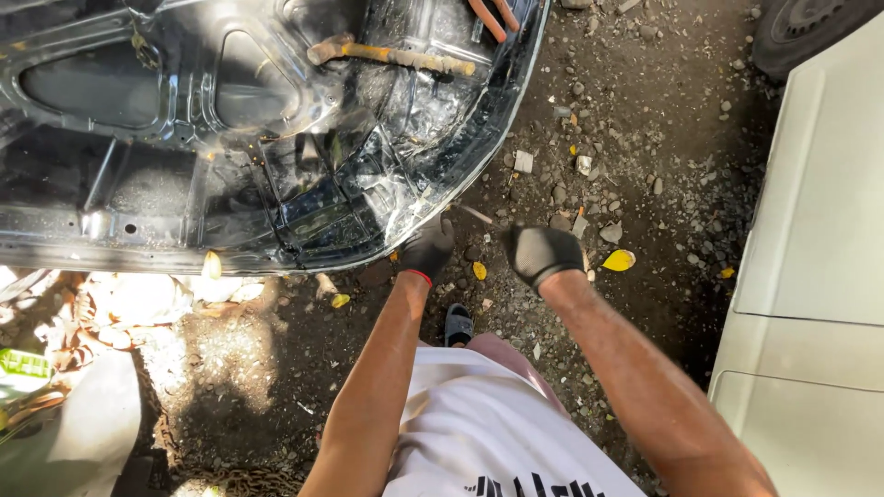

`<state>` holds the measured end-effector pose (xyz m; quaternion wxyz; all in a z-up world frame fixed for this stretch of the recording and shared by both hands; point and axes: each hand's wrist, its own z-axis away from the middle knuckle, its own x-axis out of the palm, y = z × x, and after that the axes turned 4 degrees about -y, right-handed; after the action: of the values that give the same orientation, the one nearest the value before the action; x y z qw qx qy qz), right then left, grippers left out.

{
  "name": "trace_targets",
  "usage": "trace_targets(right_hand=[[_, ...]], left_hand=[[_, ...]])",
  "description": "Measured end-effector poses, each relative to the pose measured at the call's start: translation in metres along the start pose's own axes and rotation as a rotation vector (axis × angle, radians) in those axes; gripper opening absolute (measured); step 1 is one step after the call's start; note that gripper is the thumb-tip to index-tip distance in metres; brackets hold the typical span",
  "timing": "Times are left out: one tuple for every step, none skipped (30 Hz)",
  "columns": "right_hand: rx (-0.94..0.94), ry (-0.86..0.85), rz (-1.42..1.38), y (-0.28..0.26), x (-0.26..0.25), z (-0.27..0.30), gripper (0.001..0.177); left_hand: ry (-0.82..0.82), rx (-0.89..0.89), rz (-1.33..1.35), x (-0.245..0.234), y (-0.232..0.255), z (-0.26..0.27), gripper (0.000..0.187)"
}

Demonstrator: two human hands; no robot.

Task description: The person uses a hammer and a metal pry bar to work on a damaged black car bumper lying on the ground. They repeatedly strike the pry bar with the hammer to adjust or remove sections of the bumper's edge.

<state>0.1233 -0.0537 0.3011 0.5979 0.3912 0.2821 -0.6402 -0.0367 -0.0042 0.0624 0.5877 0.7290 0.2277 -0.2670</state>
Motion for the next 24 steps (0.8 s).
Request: trace_targets(right_hand=[[-0.072,0.061,0.023,0.005,0.0,-0.007,0.048],[-0.144,0.121,0.046,0.011,0.0,-0.013,0.046],[-0.154,0.125,0.053,0.016,0.0,-0.017,0.046],[-0.169,0.119,0.077,0.021,0.001,-0.022,0.043],[-0.187,0.11,0.101,0.026,0.002,-0.027,0.04],[-0.2,0.112,0.108,0.026,0.0,-0.018,0.04],[-0.241,-0.018,0.011,0.028,-0.003,-0.007,0.043],[-0.28,-0.149,-0.086,0.032,-0.005,0.003,0.046],[-0.282,-0.149,-0.075,0.048,0.012,0.01,0.046],[-0.198,-0.077,-0.07,0.065,0.029,0.017,0.045],[-0.131,0.003,-0.071,0.078,0.045,0.016,0.044],[-0.151,0.012,-0.067,0.093,0.048,0.016,0.044],[-0.062,-0.03,-0.18,0.105,0.056,0.019,0.047],[0.026,-0.075,-0.292,0.119,0.063,0.021,0.05],[0.01,-0.072,-0.3,0.141,0.092,0.014,0.05],[-0.016,-0.042,-0.312,0.164,0.12,0.006,0.051],[-0.034,-0.02,-0.33,0.186,0.151,0.001,0.053],[-0.042,-0.024,-0.343,0.199,0.171,0.005,0.053],[-0.048,-0.091,-0.388,0.212,0.187,0.003,0.054],[-0.054,-0.158,-0.432,0.223,0.204,0.0,0.055],[-0.073,-0.161,-0.433,0.236,0.23,-0.007,0.055],[-0.094,-0.196,-0.425,0.247,0.256,-0.014,0.054],[-0.105,-0.229,-0.416,0.263,0.282,-0.019,0.054],[-0.115,-0.23,-0.416,0.269,0.291,-0.017,0.054]], left_hand=[[0.006,0.03,-0.027,0.012,-0.009,0.001,0.046],[0.013,0.06,-0.053,0.024,-0.018,0.003,0.047],[0.024,0.054,-0.055,0.021,-0.016,0.002,0.047],[0.041,0.075,-0.044,0.017,-0.013,0.002,0.045],[0.059,0.092,-0.036,0.015,-0.01,0.003,0.043],[0.069,0.083,-0.04,0.01,-0.011,0.006,0.043],[0.026,0.045,-0.034,0.006,-0.01,0.009,0.044],[-0.017,0.008,-0.028,0.004,-0.009,0.013,0.044],[-0.01,0.003,-0.023,0.004,-0.004,0.017,0.044],[-0.084,-0.045,-0.004,0.006,0.001,0.021,0.045],[-0.145,-0.093,-0.001,0.002,0.0,0.021,0.046],[-0.126,-0.1,-0.009,-0.001,0.002,0.02,0.046],[-0.199,-0.15,-0.012,-0.007,0.002,0.024,0.047],[-0.272,-0.201,-0.013,-0.012,0.004,0.027,0.049],[-0.262,-0.204,-0.029,-0.022,0.017,0.027,0.049],[-0.185,-0.205,-0.146,-0.031,0.031,0.027,0.058],[-0.12,-0.202,-0.263,-0.04,0.047,0.029,0.07],[-0.122,-0.203,-0.279,-0.039,0.06,0.026,0.07],[-0.078,-0.207,-0.303,-0.037,0.073,0.021,0.076],[-0.035,-0.211,-0.328,-0.035,0.084,0.016,0.083],[-0.026,-0.222,-0.342,-0.033,0.09,0.01,0.083],[0.011,-0.215,-0.361,-0.03,0.095,0.004,0.082],[0.044,-0.203,-0.372,-0.025,0.103,-0.003,0.081],[0.048,-0.207,-0.379,-0.023,0.103,-0.005,0.081]])
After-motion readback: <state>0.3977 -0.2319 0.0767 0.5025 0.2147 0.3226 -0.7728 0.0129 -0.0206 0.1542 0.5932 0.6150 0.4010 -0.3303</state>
